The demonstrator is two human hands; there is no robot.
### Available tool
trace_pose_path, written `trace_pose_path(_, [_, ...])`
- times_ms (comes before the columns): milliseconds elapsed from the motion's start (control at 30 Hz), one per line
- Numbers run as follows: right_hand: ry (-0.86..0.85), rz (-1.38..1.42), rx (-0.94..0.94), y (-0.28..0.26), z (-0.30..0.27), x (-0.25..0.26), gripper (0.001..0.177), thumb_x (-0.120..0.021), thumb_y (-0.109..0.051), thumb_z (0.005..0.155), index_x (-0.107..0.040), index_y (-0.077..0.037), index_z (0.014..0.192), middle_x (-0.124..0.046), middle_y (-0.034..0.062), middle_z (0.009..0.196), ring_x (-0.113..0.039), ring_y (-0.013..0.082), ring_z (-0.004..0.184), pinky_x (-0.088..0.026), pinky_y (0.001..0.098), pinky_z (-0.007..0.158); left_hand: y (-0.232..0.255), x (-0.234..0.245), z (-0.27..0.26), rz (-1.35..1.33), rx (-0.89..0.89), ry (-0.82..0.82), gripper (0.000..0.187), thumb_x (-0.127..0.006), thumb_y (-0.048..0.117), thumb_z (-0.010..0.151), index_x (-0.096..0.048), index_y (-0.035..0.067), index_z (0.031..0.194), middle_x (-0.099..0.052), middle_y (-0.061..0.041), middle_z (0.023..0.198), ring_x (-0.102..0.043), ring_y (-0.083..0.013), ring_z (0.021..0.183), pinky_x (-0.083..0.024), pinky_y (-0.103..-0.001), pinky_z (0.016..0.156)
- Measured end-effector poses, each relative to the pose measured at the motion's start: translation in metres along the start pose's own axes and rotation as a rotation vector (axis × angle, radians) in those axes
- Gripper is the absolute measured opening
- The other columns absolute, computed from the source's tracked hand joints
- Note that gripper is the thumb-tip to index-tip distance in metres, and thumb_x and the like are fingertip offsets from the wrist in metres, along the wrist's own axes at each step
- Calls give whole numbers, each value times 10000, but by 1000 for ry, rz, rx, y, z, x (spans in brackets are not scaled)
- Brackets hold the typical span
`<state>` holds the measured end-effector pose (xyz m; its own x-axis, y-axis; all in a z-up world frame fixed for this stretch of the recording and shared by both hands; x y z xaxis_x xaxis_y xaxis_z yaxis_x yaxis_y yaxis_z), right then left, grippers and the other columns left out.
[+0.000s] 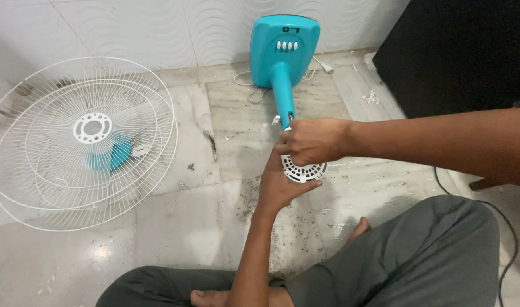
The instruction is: The person sits on the floor and uses a screwdriver to remove screws from the rear cover of a teal pedestal fan. They detach the cover, exposing the motor housing, and set the cover aside.
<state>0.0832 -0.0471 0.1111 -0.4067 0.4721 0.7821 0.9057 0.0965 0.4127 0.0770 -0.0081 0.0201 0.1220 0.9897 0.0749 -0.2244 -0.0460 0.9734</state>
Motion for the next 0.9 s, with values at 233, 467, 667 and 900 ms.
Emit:
trace_pose_path(233, [-129, 276, -366, 26, 0, -12, 167, -781, -139, 754, -754, -60, 898, -706, 134, 1006, -727, 278, 901, -605, 385, 731, 2, 0, 2, 118, 26, 15, 1234, -1001, 377, 510, -383, 32, 1520, -665, -142, 1347, -662, -265, 1235, -548, -386, 996])
trace_pose_path(467, [-289, 702, -590, 51, 2, -38, 194, -833, -154, 738, -780, -67, 904, -734, 151, 826, -746, 316, 832, -600, 434, 716, -1, -1, 2, 126, 42, 16, 1245, -992, 393, 491, -385, 36, 1519, -686, -142, 1332, -682, -253, 1229, -555, -387, 1006])
trace_pose_path(667, [-253, 559, -439, 47, 7, -38, 110, -803, -149, 777, -757, -59, 820, -741, 152, 816, -743, 338, 810, -590, 446, 706, -2, 0, 2, 103, 38, 9, 1245, -995, 386, 499, -376, 39, 1521, -662, -140, 1357, -659, -260, 1262, -536, -393, 1035])
trace_pose_path(900, [-21, 291, -167, 30, -5, -10, 60, -712, -65, 827, -722, -8, 845, -742, 137, 895, -748, 325, 828, -603, 422, 702, -1, 1, 1, 86, 28, 18, 1231, -1000, 368, 494, -393, 48, 1515, -671, -138, 1349, -660, -260, 1257, -538, -392, 1029])
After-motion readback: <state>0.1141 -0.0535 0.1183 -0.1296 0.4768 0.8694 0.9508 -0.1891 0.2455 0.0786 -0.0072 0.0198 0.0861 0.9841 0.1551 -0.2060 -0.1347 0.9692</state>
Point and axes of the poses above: each hand's wrist, its own z-axis towards the middle knuckle, its own x-axis out of the back of the hand, y = z × x, the point moved 8 cm from there along z, towards the middle knuckle
